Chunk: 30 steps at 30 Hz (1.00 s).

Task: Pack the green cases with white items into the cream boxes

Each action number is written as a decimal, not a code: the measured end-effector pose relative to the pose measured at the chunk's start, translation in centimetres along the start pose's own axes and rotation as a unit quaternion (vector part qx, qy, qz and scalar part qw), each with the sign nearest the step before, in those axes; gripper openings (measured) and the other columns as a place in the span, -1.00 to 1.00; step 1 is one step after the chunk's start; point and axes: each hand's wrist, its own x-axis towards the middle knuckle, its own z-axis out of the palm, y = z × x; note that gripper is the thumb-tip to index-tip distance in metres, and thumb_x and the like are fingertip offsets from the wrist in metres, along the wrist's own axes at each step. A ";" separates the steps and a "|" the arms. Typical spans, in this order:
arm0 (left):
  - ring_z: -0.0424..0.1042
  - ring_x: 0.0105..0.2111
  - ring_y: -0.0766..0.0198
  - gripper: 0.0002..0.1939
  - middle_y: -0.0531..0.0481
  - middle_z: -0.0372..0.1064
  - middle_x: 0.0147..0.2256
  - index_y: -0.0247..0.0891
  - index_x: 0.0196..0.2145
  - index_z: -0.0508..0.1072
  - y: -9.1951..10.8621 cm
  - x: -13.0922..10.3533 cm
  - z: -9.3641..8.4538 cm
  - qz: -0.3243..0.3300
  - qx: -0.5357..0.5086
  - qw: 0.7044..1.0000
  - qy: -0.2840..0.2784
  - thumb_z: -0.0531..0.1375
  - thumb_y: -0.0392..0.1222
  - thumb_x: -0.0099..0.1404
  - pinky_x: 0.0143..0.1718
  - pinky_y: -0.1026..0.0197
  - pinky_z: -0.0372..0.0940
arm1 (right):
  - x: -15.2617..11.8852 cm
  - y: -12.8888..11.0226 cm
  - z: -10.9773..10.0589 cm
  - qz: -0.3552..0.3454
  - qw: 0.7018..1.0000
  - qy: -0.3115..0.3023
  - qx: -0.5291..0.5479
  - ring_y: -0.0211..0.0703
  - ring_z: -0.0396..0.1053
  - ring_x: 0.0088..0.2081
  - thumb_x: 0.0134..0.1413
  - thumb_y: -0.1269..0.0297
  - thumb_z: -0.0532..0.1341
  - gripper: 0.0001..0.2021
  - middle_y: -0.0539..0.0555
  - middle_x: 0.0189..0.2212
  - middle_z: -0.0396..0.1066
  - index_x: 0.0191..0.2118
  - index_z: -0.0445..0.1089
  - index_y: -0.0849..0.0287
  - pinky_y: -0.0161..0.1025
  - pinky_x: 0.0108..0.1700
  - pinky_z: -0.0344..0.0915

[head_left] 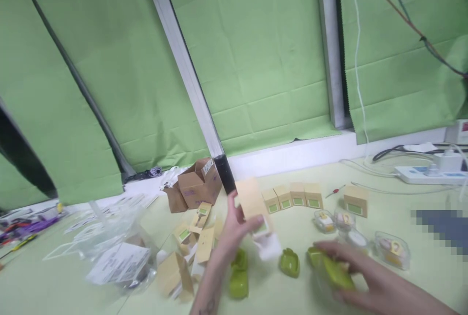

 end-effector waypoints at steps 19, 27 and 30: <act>0.34 -0.02 -0.02 -0.25 -0.27 0.33 -0.03 -0.32 0.10 0.18 -8.1 -2.4 10.6 -0.113 -0.239 0.957 -0.121 0.34 -0.07 0.01 -0.02 0.06 0.20 | 3.1 -2.0 0.2 0.265 0.950 -0.056 0.157 0.06 0.40 -0.24 -0.04 0.00 0.12 -0.69 0.06 -0.37 0.51 -0.33 0.49 0.07 -0.13 -0.20 0.34; 0.42 -0.12 0.06 -0.54 -0.11 0.46 -0.16 -0.30 -0.12 0.40 -6.8 -2.3 9.3 -0.254 -0.384 0.885 0.074 0.24 0.03 0.07 -0.13 0.17 0.25 | 1.8 -0.2 0.8 0.123 0.980 -0.092 0.125 0.10 0.16 0.13 -0.01 -0.14 0.14 -0.29 0.13 0.19 0.13 0.25 0.03 -0.03 0.01 0.10 0.17; 0.41 -0.12 0.09 -0.61 -0.09 0.47 -0.19 -0.30 -0.19 0.42 -6.5 -2.3 8.8 -0.202 -0.399 0.887 0.112 0.24 0.00 0.09 -0.12 0.20 0.23 | 0.6 -0.7 1.1 -0.053 0.987 -0.149 0.010 0.17 0.20 0.10 -0.35 0.05 0.43 -0.19 0.07 0.15 0.18 0.15 0.20 -0.18 -0.05 0.05 0.23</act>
